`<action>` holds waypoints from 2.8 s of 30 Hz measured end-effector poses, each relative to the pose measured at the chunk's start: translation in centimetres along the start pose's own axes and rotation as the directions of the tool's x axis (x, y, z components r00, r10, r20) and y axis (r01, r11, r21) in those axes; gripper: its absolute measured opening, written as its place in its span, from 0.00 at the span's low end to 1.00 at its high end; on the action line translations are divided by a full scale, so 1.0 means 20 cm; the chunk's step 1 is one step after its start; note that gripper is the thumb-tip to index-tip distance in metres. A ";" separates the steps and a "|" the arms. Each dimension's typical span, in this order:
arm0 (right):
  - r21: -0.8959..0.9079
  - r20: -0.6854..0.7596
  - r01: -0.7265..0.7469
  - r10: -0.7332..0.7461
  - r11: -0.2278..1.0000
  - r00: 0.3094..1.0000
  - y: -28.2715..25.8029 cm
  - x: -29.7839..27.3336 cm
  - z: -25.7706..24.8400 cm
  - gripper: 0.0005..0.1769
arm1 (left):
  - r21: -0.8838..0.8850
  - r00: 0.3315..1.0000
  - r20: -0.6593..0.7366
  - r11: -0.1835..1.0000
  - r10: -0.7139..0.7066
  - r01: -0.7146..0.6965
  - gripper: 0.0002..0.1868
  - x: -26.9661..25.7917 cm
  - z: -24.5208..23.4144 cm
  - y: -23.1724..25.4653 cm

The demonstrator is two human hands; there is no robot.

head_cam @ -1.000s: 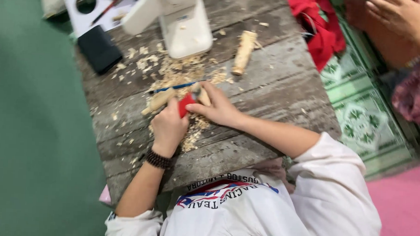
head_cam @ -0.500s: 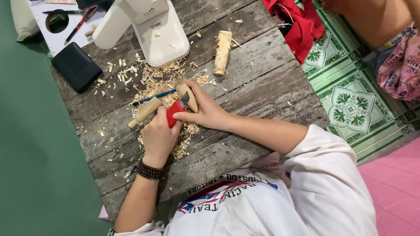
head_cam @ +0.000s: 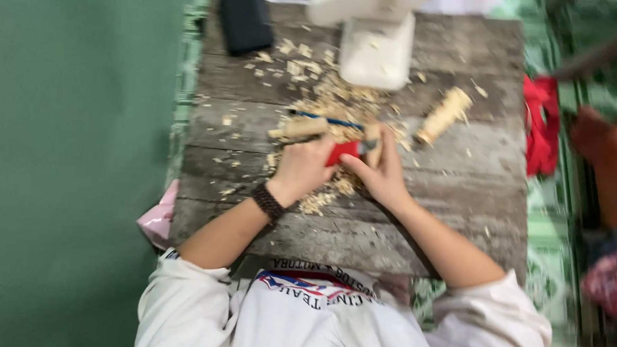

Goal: The person carves and shapes a small piece of wood using a hand-held carving knife.

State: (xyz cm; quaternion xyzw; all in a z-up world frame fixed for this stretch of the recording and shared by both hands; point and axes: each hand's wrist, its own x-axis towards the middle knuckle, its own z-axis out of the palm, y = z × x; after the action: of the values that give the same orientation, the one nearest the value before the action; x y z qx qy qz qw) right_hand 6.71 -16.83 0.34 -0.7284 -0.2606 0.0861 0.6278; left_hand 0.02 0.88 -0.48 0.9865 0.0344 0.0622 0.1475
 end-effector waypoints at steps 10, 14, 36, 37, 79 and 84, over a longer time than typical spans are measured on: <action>0.052 0.062 -0.108 0.105 0.993 0.993 0.02 0.01 -0.03 0.34 | -0.031 1.000 -0.014 0.999 -0.014 0.014 0.20 0.01 0.02 -0.02; 0.071 0.103 -0.158 0.151 0.985 0.983 0.01 0.00 -0.04 0.36 | -0.041 0.992 0.046 0.992 0.119 -0.117 0.20 0.00 0.01 -0.07; 0.023 0.121 -0.042 0.039 0.999 0.992 0.00 0.02 -0.04 0.33 | -0.098 0.994 0.108 0.995 0.008 0.003 0.23 0.01 0.00 -0.01; 0.022 0.114 -0.049 0.046 0.999 0.992 0.01 0.02 -0.04 0.33 | -0.101 0.993 0.115 0.995 0.015 -0.003 0.23 0.01 -0.02 -0.02; 0.066 0.134 0.020 -0.029 0.998 0.991 -0.07 0.02 -0.06 0.44 | -0.177 0.964 0.262 0.984 0.049 -0.002 0.26 -0.03 -0.23 0.04; 0.024 0.112 0.046 -0.048 0.999 0.993 0.01 0.02 -0.05 0.38 | -0.068 0.989 0.146 0.998 -0.004 0.014 0.23 -0.03 -0.16 0.04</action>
State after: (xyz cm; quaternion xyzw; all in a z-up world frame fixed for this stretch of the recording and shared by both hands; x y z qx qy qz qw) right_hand 7.47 -17.57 0.42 -0.7093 -0.3116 0.1150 0.6218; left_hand -0.94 1.01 2.73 0.9826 0.0261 -0.0094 0.1837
